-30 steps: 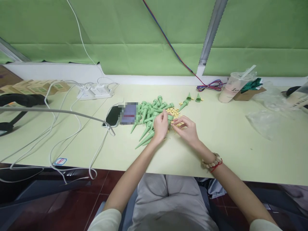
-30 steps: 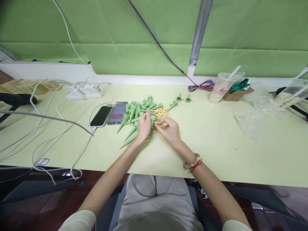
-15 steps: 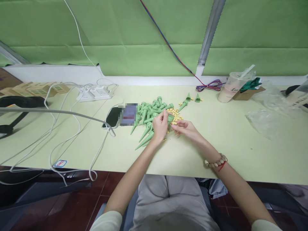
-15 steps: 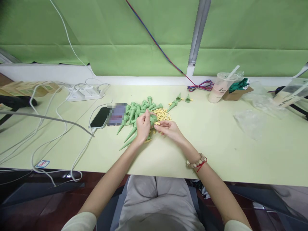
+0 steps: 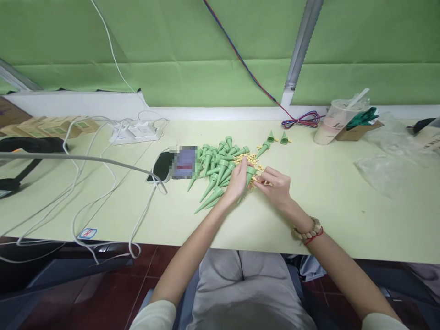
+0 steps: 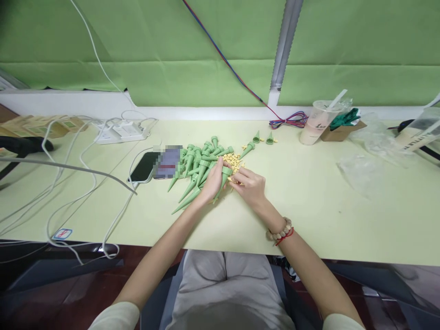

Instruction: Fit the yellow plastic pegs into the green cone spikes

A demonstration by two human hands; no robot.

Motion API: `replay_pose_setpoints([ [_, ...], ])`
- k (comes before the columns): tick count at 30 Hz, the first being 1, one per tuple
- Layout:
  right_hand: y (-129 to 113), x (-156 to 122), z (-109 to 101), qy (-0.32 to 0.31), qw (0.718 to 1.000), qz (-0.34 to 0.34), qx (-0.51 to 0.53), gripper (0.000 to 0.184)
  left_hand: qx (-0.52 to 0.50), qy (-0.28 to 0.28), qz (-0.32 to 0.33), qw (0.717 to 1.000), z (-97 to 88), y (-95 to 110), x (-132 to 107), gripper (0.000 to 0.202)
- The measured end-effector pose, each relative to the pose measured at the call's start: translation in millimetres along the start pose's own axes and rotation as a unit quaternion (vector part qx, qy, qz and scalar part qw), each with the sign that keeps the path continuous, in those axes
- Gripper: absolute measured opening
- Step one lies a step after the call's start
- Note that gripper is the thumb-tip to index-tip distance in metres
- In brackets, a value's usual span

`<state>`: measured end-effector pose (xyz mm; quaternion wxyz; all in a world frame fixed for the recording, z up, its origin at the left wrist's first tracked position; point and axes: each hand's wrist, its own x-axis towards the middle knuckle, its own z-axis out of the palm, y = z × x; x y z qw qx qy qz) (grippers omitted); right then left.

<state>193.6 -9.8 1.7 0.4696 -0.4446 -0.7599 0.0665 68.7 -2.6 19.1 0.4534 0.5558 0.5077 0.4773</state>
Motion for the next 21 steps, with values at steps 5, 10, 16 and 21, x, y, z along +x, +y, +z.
replay_pose_setpoints([
  [5,-3,3,-1,-0.015,0.986,0.108,0.125,0.011,0.042,0.040,0.067,0.996,2.2,1,-1,0.047],
  [10,-6,13,-4,-0.118,0.879,0.283,0.365,0.036,0.043,0.086,0.062,0.993,0.4,2,0,0.050],
  [16,-5,14,-4,-0.147,0.806,0.387,0.423,0.036,0.048,0.058,0.084,0.994,-3.6,4,-1,0.049],
  [21,-4,10,-2,-0.143,0.792,0.367,0.467,0.031,0.057,0.041,0.103,0.992,-3.5,5,-1,0.042],
])
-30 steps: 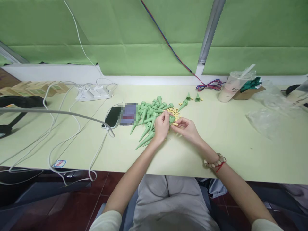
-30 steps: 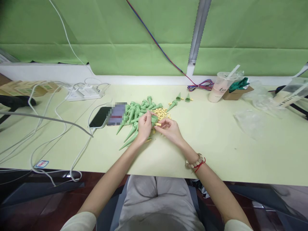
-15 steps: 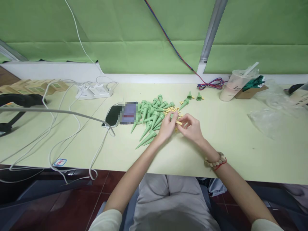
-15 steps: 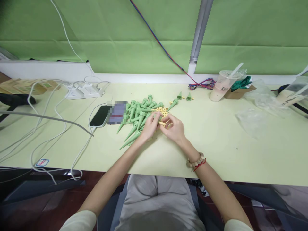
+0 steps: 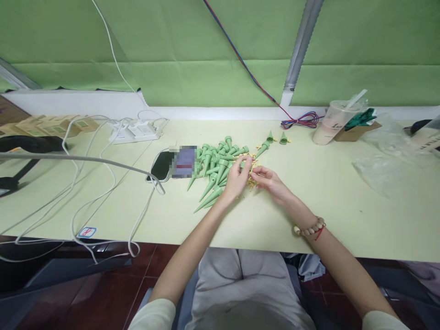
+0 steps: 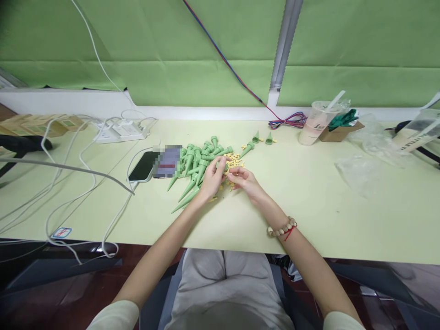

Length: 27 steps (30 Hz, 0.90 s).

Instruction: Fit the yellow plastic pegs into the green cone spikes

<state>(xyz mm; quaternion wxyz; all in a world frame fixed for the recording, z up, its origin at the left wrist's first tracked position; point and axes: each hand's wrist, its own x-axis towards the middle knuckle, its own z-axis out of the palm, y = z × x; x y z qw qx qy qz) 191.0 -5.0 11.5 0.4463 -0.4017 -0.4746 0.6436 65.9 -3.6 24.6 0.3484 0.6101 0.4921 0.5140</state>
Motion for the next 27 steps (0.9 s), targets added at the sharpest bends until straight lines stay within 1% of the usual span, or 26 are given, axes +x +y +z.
replay_pose_setpoints([
  [2,3,1,0,0.003,0.999,-0.048,-0.019,0.028,-0.007,0.003,-0.004,1.000,0.8,0,0,0.041],
  [4,6,2,0,0.017,0.989,-0.125,-0.071,0.024,-0.020,0.008,-0.012,1.000,2.0,-1,1,0.041],
  [5,7,2,0,0.026,0.979,-0.169,-0.108,0.021,-0.028,0.009,-0.019,0.999,2.7,-2,1,0.041],
  [7,9,2,0,0.037,0.951,-0.242,-0.190,0.017,-0.042,0.004,-0.038,0.998,4.0,-6,1,0.043],
  [9,10,2,-1,0.034,0.926,-0.280,-0.249,0.015,-0.051,-0.006,-0.060,0.997,5.1,-9,1,0.045],
  [10,10,2,-1,0.029,0.922,-0.285,-0.262,0.015,-0.052,-0.007,-0.067,0.996,5.4,-10,1,0.046],
  [11,9,2,-2,0.024,0.924,-0.280,-0.260,0.015,-0.050,-0.005,-0.069,0.996,5.6,-11,1,0.045],
  [12,8,2,-2,0.018,0.933,-0.264,-0.245,0.016,-0.046,0.002,-0.064,0.997,5.7,-12,0,0.045],
  [13,7,2,-3,0.006,0.947,-0.236,-0.216,0.016,-0.042,0.011,-0.054,0.998,5.6,-12,0,0.044],
  [15,2,3,-3,-0.031,0.981,-0.149,-0.122,0.018,-0.033,0.030,-0.029,0.999,5.0,-9,0,0.044],
  [16,0,3,-3,-0.048,0.992,-0.100,-0.068,0.021,-0.029,0.036,-0.016,0.999,4.5,-8,-1,0.044],
  [17,-2,3,-3,-0.058,0.997,-0.054,-0.020,0.025,-0.026,0.042,-0.003,0.999,3.9,-5,-1,0.044],
  [19,-4,3,-2,-0.050,0.998,0.009,0.034,0.033,-0.021,0.054,0.019,0.998,2.5,-1,-2,0.044],
  [21,-6,2,-1,-0.034,0.998,0.045,0.037,0.036,-0.019,0.060,0.034,0.997,1.0,1,-3,0.044],
  [23,-6,0,-2,-0.046,0.996,0.074,0.026,0.035,-0.012,0.056,0.043,0.997,-0.3,2,-4,0.044],
  [25,-6,0,-4,-0.076,0.993,0.090,0.018,0.029,0.005,0.040,0.051,0.998,-1.4,2,-4,0.044],
  [27,-6,0,-6,-0.099,0.992,0.081,0.002,0.026,0.026,0.027,0.052,0.998,-2.0,1,-5,0.044],
])
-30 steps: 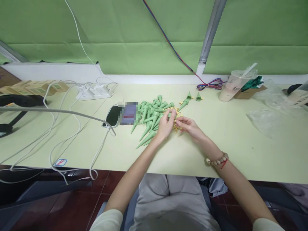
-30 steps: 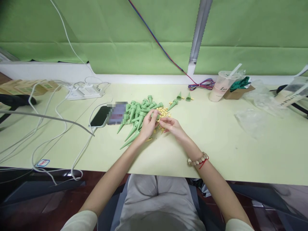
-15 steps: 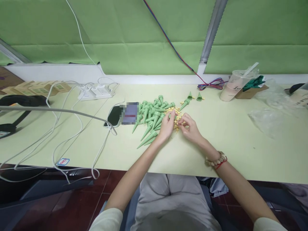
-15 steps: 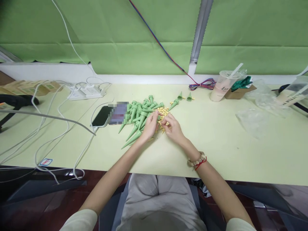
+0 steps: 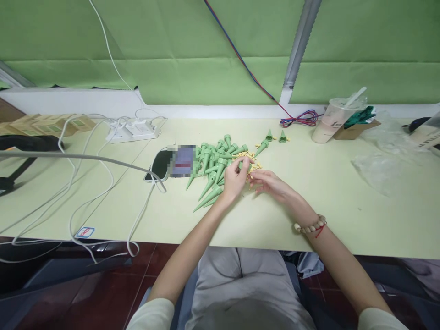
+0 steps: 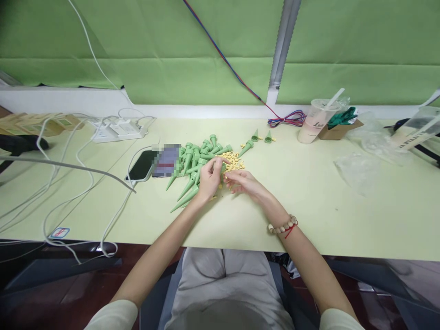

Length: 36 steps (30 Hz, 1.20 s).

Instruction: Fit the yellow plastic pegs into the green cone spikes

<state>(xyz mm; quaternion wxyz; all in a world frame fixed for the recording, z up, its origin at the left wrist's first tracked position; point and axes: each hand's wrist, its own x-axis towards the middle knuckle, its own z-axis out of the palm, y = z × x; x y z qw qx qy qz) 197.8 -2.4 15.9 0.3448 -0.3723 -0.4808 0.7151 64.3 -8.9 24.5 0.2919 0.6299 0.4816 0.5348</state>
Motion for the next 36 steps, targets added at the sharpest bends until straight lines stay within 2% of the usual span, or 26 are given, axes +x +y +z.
replay_pose_setpoints([
  [4,3,3,0,0.023,0.994,-0.075,-0.073,0.025,0.032,0.004,-0.001,0.999,0.2,-1,-1,0.044],
  [7,5,3,5,0.075,0.970,-0.182,-0.146,0.022,0.034,0.008,-0.011,0.999,2.0,-3,-1,0.046],
  [9,7,2,8,0.110,0.933,-0.263,-0.221,0.021,0.033,0.002,-0.027,0.999,4.1,-6,0,0.050],
  [11,8,0,9,0.141,0.881,-0.329,-0.310,0.019,0.036,-0.007,-0.044,0.998,6.3,-9,1,0.054],
  [13,9,0,8,0.166,0.834,-0.363,-0.381,0.019,0.038,-0.016,-0.059,0.997,7.8,-11,1,0.055],
  [15,11,0,7,0.181,0.814,-0.364,-0.415,0.016,0.033,-0.015,-0.067,0.997,7.8,-10,1,0.056],
  [18,12,1,6,0.194,0.836,-0.311,-0.407,0.004,0.011,0.005,-0.069,0.998,5.0,-7,3,0.057],
  [20,11,2,5,0.204,0.863,-0.254,-0.386,0.018,-0.011,0.022,-0.070,0.997,2.0,-5,4,0.059],
  [22,9,3,5,0.197,0.896,-0.202,-0.343,0.023,-0.031,0.044,-0.070,0.996,-0.8,-3,5,0.060],
  [25,6,4,4,0.128,0.960,-0.133,-0.212,0.029,-0.028,0.068,-0.056,0.996,-3.1,-3,4,0.059],
  [27,4,4,3,0.075,0.987,-0.086,-0.117,0.036,-0.009,0.065,-0.036,0.997,-3.3,-2,3,0.055],
  [31,3,1,4,0.010,0.999,-0.025,-0.021,0.032,0.030,0.008,0.003,1.000,-2.9,-3,-1,0.043],
  [33,3,0,4,-0.012,1.000,0.001,0.006,0.033,0.047,-0.007,-0.004,0.999,-3.6,-3,-2,0.039],
  [36,6,0,4,-0.012,1.000,-0.006,0.010,0.033,0.073,-0.027,-0.009,0.997,-5.7,-4,-3,0.035],
])
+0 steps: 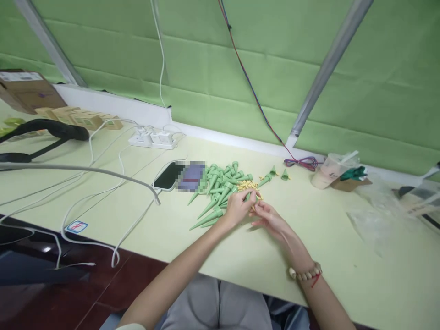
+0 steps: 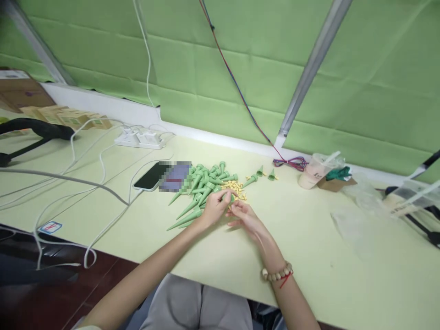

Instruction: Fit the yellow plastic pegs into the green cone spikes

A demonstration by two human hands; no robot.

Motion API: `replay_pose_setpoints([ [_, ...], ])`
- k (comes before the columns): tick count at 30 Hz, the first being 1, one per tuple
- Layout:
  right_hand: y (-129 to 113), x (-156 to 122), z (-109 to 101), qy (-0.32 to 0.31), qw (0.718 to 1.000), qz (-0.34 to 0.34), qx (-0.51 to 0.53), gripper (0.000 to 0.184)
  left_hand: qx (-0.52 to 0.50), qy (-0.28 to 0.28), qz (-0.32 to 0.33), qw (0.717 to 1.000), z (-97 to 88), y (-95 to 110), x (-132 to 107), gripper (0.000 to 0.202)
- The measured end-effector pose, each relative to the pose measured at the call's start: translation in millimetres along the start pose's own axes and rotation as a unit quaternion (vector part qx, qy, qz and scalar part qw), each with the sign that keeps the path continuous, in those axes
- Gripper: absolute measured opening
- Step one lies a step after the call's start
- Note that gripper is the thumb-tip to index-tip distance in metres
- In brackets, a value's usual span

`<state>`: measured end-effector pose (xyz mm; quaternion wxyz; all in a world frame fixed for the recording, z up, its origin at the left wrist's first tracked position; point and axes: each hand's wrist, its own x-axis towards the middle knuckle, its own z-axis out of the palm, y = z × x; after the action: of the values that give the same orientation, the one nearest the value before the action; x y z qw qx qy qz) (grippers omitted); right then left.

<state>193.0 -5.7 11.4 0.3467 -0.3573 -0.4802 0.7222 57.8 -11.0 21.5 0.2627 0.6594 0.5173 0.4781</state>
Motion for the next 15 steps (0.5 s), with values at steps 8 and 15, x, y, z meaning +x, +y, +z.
replay_pose_setpoints([
  [8,15,5,9,0.125,0.945,-0.236,-0.188,0.027,0.013,0.033,-0.032,0.999,2.9,-1,-6,0.035],
  [15,10,4,7,0.061,0.972,-0.182,-0.135,0.028,0.001,0.078,-0.008,0.997,3.6,1,-9,0.036],
])
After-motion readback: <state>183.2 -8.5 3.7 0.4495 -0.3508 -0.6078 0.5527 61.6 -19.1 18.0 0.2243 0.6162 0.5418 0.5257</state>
